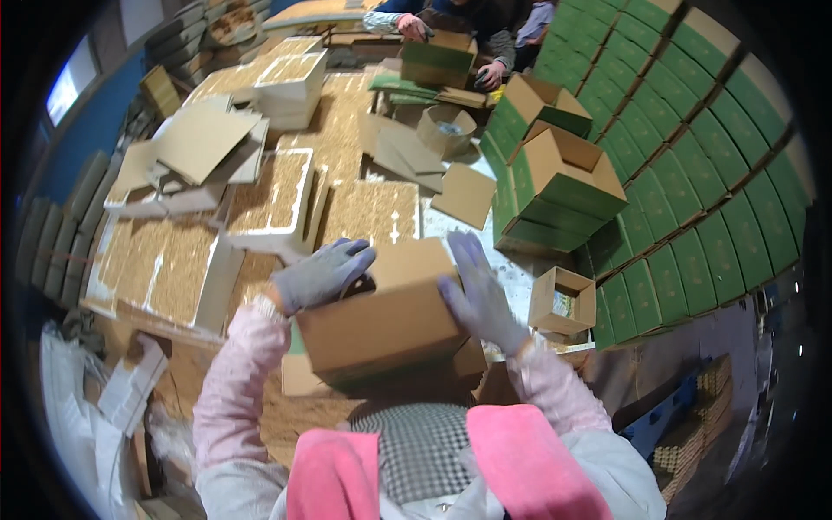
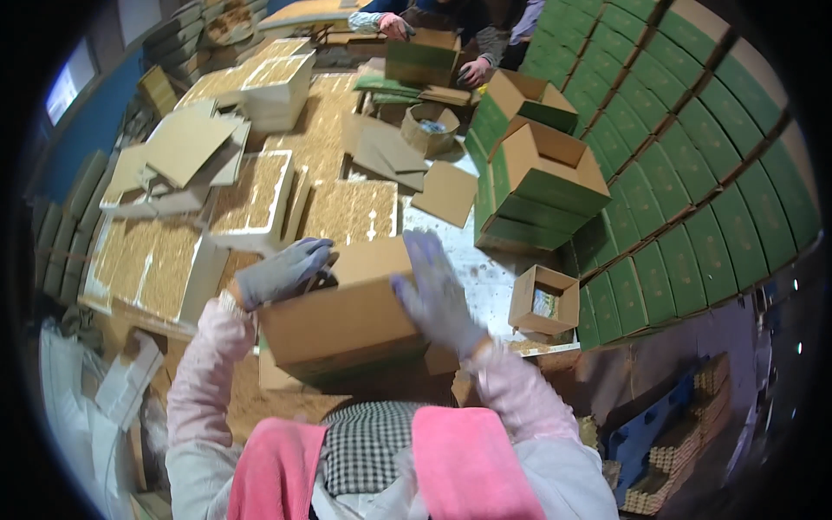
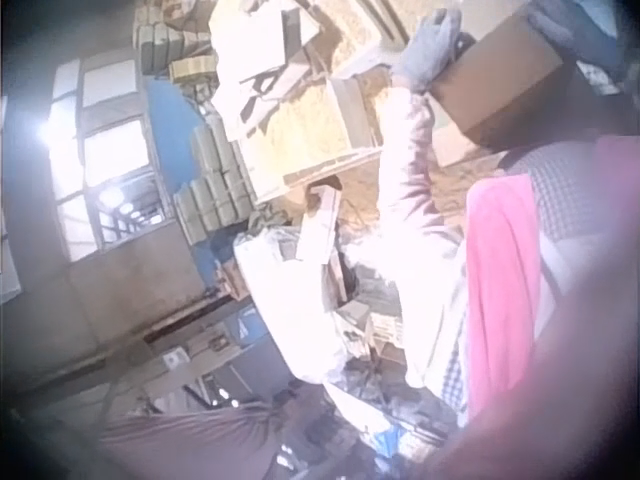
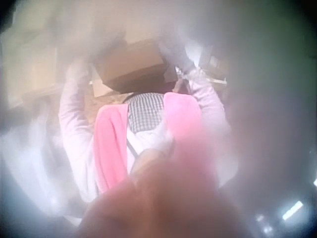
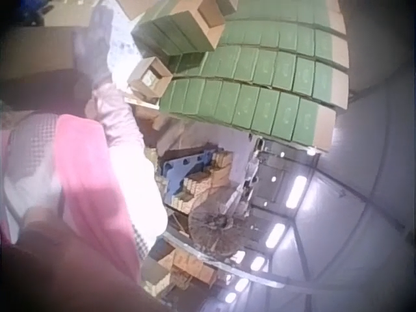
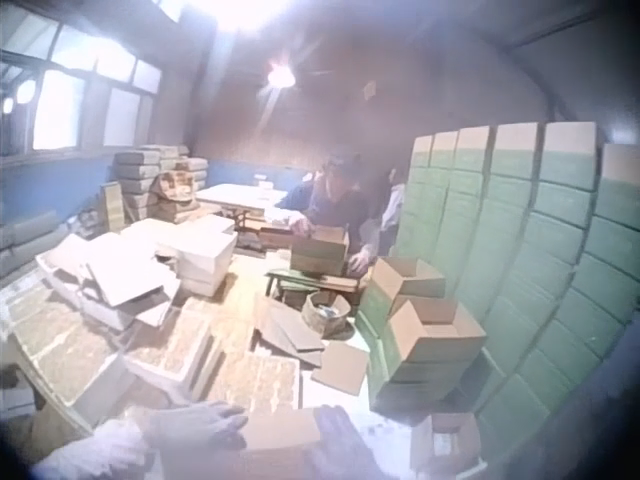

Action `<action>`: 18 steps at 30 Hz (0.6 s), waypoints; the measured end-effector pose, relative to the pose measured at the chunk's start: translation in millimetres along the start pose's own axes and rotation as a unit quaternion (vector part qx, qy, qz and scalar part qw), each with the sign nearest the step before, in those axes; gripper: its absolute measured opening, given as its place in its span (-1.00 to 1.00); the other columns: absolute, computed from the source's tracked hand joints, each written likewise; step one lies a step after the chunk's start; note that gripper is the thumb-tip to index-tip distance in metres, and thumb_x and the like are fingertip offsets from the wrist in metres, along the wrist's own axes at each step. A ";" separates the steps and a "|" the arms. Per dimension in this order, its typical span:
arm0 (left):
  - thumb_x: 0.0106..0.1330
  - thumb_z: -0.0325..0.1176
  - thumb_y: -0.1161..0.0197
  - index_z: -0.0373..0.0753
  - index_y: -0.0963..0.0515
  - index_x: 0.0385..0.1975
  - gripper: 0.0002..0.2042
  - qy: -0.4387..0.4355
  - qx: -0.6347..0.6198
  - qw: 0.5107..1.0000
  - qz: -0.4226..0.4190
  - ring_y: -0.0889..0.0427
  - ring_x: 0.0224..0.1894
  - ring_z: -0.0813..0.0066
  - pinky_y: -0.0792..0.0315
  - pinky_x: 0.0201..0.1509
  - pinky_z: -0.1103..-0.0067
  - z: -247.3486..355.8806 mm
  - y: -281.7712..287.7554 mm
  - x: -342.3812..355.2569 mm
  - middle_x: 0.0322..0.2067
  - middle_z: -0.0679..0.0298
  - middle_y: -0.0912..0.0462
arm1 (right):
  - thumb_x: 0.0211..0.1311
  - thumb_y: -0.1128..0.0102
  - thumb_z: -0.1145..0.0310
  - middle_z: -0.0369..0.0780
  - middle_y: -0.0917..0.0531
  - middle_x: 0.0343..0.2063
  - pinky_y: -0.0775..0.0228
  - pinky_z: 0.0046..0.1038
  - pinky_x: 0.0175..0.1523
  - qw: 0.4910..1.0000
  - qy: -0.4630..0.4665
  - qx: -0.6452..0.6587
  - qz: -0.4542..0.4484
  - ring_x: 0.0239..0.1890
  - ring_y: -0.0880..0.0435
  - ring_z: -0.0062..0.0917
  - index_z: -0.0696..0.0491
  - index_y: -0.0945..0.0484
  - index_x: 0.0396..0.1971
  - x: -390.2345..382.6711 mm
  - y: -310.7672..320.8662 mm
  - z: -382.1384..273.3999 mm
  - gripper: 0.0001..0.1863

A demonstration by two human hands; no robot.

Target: The person assembles cardboard boxes by hand, places foam trays filled with grain and cardboard liners into the boxes, and stacks the packed boxes.

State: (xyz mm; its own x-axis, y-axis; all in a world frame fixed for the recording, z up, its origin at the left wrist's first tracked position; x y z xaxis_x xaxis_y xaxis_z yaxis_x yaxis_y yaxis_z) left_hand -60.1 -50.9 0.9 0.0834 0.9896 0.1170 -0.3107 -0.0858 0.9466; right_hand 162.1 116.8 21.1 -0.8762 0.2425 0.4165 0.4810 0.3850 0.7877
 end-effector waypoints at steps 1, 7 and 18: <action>0.35 -0.22 -0.01 -0.21 -0.42 -0.04 -0.72 0.000 -0.115 0.988 -0.105 -0.34 0.16 -0.11 -0.20 0.29 0.22 8.5 8.6 10.3 0.04 -0.01 -0.41 | 0.32 0.00 0.16 0.21 -0.25 0.18 -0.02 -0.15 0.35 0.993 -0.053 -0.053 -0.091 0.27 -0.16 0.08 0.32 -0.15 0.21 -0.2 -24.5 33.6 -0.37; 0.16 -0.19 -0.19 -0.33 -0.11 0.31 -0.28 0.154 -0.201 0.950 0.185 -0.17 0.34 0.05 0.02 0.42 0.28 16.5 -4.4 -83.3 0.23 -0.12 -0.23 | 0.47 0.25 0.13 0.07 -0.14 0.32 0.23 -0.34 0.44 0.859 -0.271 0.403 -0.163 0.42 0.03 -0.17 0.29 -0.10 0.28 -73.1 -70.5 79.8 -0.41; 0.35 -0.18 -0.08 -0.29 -0.02 0.37 -0.34 0.371 -0.630 0.509 0.455 -0.24 0.31 0.31 -0.13 0.35 0.46 40.5 -61.1 -141.7 0.31 0.04 -0.17 | 0.03 -0.27 0.17 0.11 -0.59 -0.45 -0.43 -0.15 -0.13 0.868 -0.024 0.308 -0.388 -0.29 -0.63 -0.09 0.28 -0.34 -0.14 39.1 -90.3 -121.2 -0.46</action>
State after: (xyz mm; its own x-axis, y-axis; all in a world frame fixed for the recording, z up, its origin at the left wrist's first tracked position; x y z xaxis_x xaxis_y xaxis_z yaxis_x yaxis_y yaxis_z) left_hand -14.7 -190.5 -61.3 -0.8726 0.4182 -0.2525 -0.3015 -0.8677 -0.3952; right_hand 80.7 -16.5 21.2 -0.9487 -0.2713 -0.1626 -0.3154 0.8488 0.4242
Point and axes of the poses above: each hand's wrist, its own x-axis towards the middle knuckle, its own y-axis out of the back of the hand, z = x × y, the point moved 1 cm from there along x, towards the middle knuckle
